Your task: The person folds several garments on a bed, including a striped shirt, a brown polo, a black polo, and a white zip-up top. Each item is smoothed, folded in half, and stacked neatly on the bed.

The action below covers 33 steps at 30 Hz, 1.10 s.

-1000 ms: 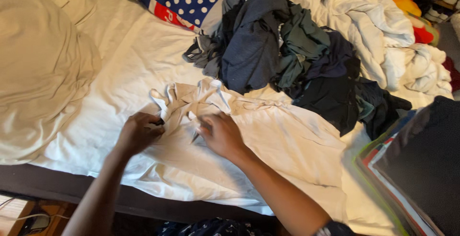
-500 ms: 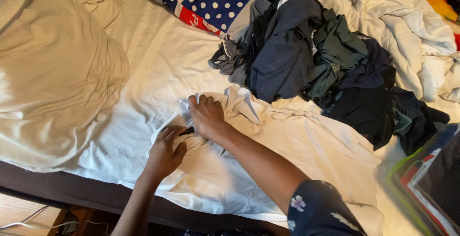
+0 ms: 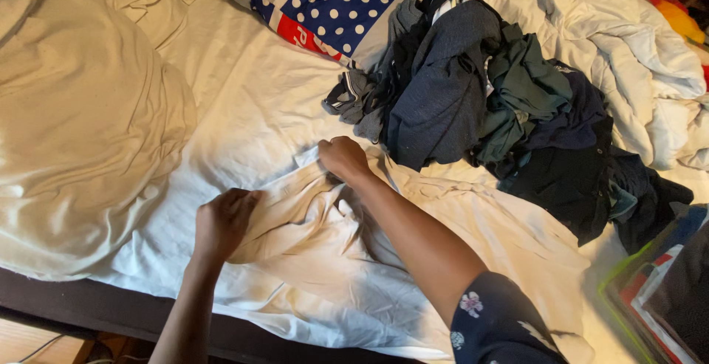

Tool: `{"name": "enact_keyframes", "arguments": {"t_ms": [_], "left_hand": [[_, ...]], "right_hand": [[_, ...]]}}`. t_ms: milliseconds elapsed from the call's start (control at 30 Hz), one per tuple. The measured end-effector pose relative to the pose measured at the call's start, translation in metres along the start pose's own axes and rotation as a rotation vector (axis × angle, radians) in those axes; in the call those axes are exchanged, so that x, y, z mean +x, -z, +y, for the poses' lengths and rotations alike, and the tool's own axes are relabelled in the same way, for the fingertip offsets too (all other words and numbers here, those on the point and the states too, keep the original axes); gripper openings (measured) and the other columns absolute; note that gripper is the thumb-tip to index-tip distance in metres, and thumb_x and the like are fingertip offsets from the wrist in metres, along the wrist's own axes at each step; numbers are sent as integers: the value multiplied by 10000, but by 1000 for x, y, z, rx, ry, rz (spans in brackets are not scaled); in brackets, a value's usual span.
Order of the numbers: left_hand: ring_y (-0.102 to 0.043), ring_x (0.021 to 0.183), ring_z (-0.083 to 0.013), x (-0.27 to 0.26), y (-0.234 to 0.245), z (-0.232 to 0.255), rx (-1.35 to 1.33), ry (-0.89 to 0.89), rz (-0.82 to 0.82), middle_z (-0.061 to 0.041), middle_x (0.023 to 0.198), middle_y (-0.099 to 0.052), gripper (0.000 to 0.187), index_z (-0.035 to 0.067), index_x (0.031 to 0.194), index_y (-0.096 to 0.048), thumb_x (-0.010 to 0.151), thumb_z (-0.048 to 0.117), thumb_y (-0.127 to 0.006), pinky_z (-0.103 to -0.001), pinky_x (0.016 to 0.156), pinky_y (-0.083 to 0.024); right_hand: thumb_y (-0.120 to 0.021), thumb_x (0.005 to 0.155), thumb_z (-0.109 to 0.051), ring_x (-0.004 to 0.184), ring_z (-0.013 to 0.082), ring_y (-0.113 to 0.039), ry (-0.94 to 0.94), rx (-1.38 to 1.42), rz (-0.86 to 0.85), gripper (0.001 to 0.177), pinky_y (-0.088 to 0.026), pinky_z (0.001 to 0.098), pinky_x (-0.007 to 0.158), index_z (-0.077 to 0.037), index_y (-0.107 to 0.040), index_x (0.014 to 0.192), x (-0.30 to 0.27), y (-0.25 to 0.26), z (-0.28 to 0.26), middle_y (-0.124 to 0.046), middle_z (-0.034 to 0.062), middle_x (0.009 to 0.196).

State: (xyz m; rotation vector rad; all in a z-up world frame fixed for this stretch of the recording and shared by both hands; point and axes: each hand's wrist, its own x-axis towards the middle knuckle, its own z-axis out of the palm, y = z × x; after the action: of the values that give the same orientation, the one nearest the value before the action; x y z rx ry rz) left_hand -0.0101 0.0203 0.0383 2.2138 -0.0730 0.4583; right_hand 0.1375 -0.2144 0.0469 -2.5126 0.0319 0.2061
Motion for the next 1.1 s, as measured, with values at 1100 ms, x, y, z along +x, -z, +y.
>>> {"name": "enact_keyframes", "arguments": {"t_ms": [1100], "left_hand": [[-677, 683, -257, 5, -12, -48, -34, 327, 268, -161, 812, -698, 331, -6, 985, -753, 974, 325, -752, -383, 661, -530]], "right_hand": [[-799, 881, -230, 756, 108, -575, 81, 746, -408, 240, -468, 314, 700, -23, -687, 927, 67, -66, -1, -682, 27, 854]]}}
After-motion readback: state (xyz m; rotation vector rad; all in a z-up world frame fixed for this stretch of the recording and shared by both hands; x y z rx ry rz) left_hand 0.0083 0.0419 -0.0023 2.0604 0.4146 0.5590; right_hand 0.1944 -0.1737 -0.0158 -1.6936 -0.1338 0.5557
